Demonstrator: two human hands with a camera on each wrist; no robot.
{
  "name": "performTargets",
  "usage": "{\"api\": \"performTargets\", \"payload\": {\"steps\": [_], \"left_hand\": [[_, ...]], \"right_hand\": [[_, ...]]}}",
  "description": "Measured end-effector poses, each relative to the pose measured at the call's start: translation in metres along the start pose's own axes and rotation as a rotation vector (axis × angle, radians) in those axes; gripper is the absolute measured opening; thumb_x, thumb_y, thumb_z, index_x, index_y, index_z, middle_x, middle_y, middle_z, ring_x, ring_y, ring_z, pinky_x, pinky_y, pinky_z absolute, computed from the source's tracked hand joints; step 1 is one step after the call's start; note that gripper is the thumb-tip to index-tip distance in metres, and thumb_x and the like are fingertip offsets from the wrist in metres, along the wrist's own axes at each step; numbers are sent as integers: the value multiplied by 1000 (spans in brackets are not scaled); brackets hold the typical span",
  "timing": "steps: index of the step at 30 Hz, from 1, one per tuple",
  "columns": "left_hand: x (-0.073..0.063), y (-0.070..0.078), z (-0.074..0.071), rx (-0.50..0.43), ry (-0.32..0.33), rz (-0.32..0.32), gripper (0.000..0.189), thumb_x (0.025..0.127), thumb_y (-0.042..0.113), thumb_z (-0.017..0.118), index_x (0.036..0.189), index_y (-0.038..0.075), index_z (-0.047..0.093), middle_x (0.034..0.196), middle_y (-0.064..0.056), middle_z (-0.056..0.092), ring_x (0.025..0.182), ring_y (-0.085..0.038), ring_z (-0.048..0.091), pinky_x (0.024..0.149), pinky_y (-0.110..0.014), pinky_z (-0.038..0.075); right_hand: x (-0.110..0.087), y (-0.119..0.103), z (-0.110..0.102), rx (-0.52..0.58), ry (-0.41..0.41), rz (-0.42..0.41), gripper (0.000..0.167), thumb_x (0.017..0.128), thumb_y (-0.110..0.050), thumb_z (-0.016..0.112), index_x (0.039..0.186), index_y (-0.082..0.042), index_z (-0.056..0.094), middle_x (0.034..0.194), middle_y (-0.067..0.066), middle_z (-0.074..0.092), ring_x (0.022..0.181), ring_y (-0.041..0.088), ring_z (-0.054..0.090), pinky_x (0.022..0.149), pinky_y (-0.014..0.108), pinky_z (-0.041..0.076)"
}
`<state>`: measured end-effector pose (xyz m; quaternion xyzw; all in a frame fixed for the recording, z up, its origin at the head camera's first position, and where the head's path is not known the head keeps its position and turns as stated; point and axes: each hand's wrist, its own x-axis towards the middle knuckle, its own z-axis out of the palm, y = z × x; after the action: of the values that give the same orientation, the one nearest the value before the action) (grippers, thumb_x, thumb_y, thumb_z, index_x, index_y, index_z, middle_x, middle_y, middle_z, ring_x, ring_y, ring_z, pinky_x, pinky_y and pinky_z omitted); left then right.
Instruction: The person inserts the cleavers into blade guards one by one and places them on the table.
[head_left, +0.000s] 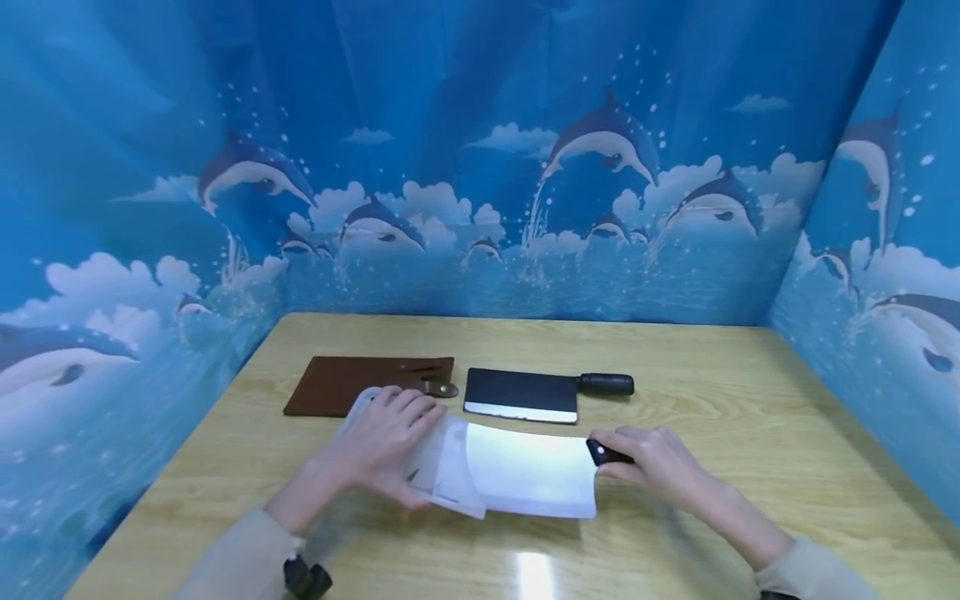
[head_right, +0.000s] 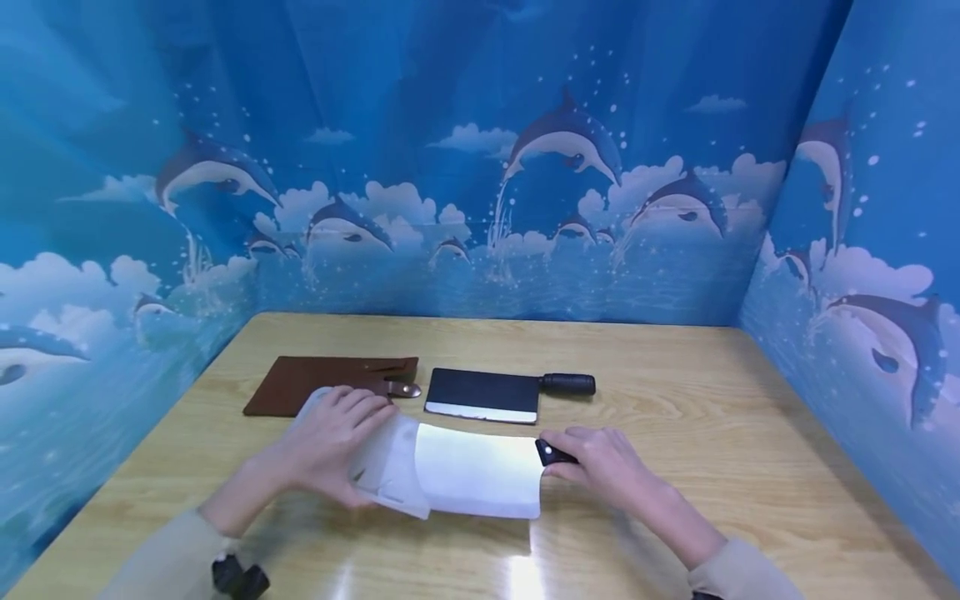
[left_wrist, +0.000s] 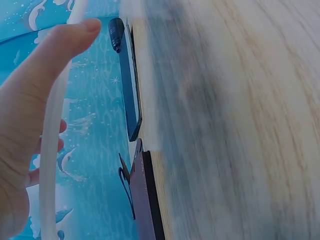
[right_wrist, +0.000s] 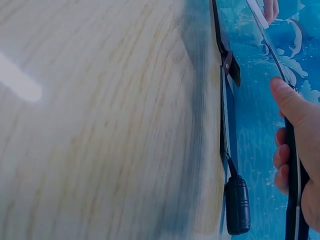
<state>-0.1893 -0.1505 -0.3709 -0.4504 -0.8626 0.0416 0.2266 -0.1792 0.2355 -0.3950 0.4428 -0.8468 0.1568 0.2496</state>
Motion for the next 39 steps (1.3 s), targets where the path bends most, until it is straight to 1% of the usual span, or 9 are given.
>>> {"api": "performTargets", "payload": {"steps": [4, 7, 10, 13, 16, 20, 25, 32, 39], "left_hand": [[2, 1, 1, 4, -8, -5, 107, 53, 81, 60, 126, 4, 52, 116, -10, 56, 106, -26, 49, 88, -47, 40], [4, 2, 1, -14, -8, -24, 108, 52, 81, 61, 127, 3, 51, 116, -10, 56, 105, -26, 49, 87, -46, 40], [7, 4, 2, -28, -13, -47, 110, 51, 81, 62, 128, 3, 50, 117, -12, 56, 106, -26, 49, 86, -45, 40], [9, 4, 1, -17, -40, -54, 111, 51, 81, 62, 129, 3, 49, 119, -13, 55, 108, -27, 48, 87, -45, 40], [9, 5, 0, -4, -78, -59, 112, 51, 82, 60, 129, 2, 49, 120, -12, 55, 108, -27, 48, 88, -45, 40], [7, 6, -3, -6, -116, -77, 113, 52, 82, 60, 131, 3, 47, 120, -11, 54, 108, -26, 48, 89, -46, 40], [5, 6, -4, -18, -121, -89, 112, 51, 81, 62, 130, 3, 47, 121, -11, 54, 109, -26, 48, 90, -46, 40], [2, 6, -2, -11, -124, -76, 111, 51, 80, 62, 130, 4, 47, 120, -11, 55, 107, -25, 49, 87, -43, 42], [0, 7, -2, -21, -132, -84, 110, 51, 79, 63, 130, 4, 48, 121, -11, 54, 107, -24, 49, 87, -42, 41]], "right_hand": [[0, -2, -3, 10, -13, 34, 39, 69, -20, 77, 103, -4, 69, 78, 4, 68, 59, 6, 59, 48, 13, 42], [3, -4, -3, 9, -31, 59, 39, 72, -23, 76, 106, -4, 68, 84, 7, 69, 66, 12, 64, 52, 19, 49], [6, -7, 1, 5, -37, 73, 40, 73, -25, 75, 107, -5, 68, 88, 9, 70, 71, 18, 67, 56, 25, 52], [8, -9, 3, 8, -45, 80, 39, 75, -27, 74, 106, -5, 68, 87, 9, 70, 68, 17, 66, 51, 22, 49], [8, -11, 4, 18, -59, 92, 38, 76, -27, 73, 106, -5, 68, 85, 8, 69, 64, 13, 63, 47, 18, 43], [9, -12, 5, 25, -74, 110, 38, 77, -28, 72, 107, -5, 67, 84, 7, 69, 61, 7, 59, 45, 16, 40], [11, -13, 7, 37, -67, 97, 38, 77, -27, 72, 106, -3, 67, 83, 7, 68, 60, 8, 59, 45, 17, 41], [10, -13, 12, 27, -46, 56, 37, 77, -29, 71, 104, -3, 68, 82, 6, 69, 63, 10, 62, 47, 19, 44], [10, -14, 15, 56, -34, 42, 37, 79, -29, 70, 103, -2, 67, 83, 8, 69, 63, 11, 62, 48, 18, 45]]}}
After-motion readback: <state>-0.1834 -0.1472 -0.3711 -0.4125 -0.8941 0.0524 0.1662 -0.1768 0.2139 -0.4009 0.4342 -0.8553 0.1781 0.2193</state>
